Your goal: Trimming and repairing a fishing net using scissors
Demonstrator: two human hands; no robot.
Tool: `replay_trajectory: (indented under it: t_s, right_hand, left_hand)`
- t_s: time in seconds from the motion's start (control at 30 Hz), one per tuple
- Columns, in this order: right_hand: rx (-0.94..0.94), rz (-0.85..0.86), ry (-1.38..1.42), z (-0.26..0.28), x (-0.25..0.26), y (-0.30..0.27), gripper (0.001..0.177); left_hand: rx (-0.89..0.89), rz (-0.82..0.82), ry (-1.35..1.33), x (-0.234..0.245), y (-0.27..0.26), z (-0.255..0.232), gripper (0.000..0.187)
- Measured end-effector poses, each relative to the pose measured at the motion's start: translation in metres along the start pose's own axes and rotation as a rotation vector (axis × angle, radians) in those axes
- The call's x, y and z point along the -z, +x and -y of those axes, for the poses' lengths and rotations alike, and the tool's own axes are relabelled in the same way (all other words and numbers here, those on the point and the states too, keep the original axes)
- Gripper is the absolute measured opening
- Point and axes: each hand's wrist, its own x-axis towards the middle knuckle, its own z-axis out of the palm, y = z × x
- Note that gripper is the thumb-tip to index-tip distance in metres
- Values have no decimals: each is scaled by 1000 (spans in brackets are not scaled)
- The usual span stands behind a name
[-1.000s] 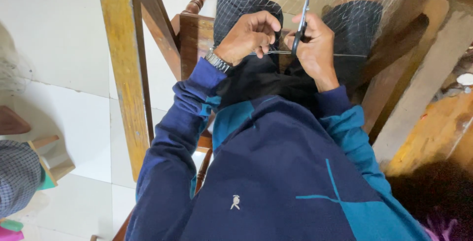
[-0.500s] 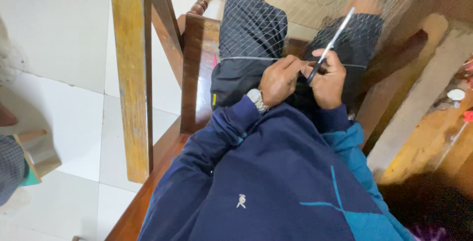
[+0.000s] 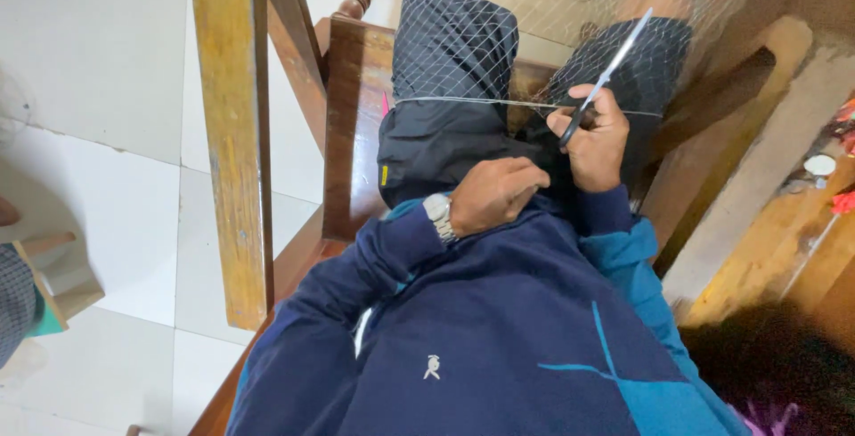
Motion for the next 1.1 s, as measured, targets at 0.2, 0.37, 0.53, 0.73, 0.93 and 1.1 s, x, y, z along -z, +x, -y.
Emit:
replay_trajectory:
  t_s: [0.2, 0.37, 0.53, 0.73, 0.93, 1.1]
  right_hand:
    - [-27, -27, 57, -6, 2, 4, 36]
    - [-34, -39, 84, 5, -2, 5, 37]
    - [-47, -44, 136, 1, -3, 6, 37]
    - [-43, -23, 139, -3, -1, 8, 38]
    - [-59, -19, 161, -5, -1, 7, 37]
    - [-58, -2, 165, -3, 0, 7, 38]
  left_hand:
    - [158, 4, -23, 27, 5, 7, 11]
    - [211, 16, 8, 38, 1, 31, 8]
    - [218, 37, 15, 40, -4, 41, 8]
    - [240, 26, -2, 41, -1, 38, 9]
    - [250, 5, 2, 40, -3, 38, 10]
    - [247, 8, -12, 40, -4, 39, 10]
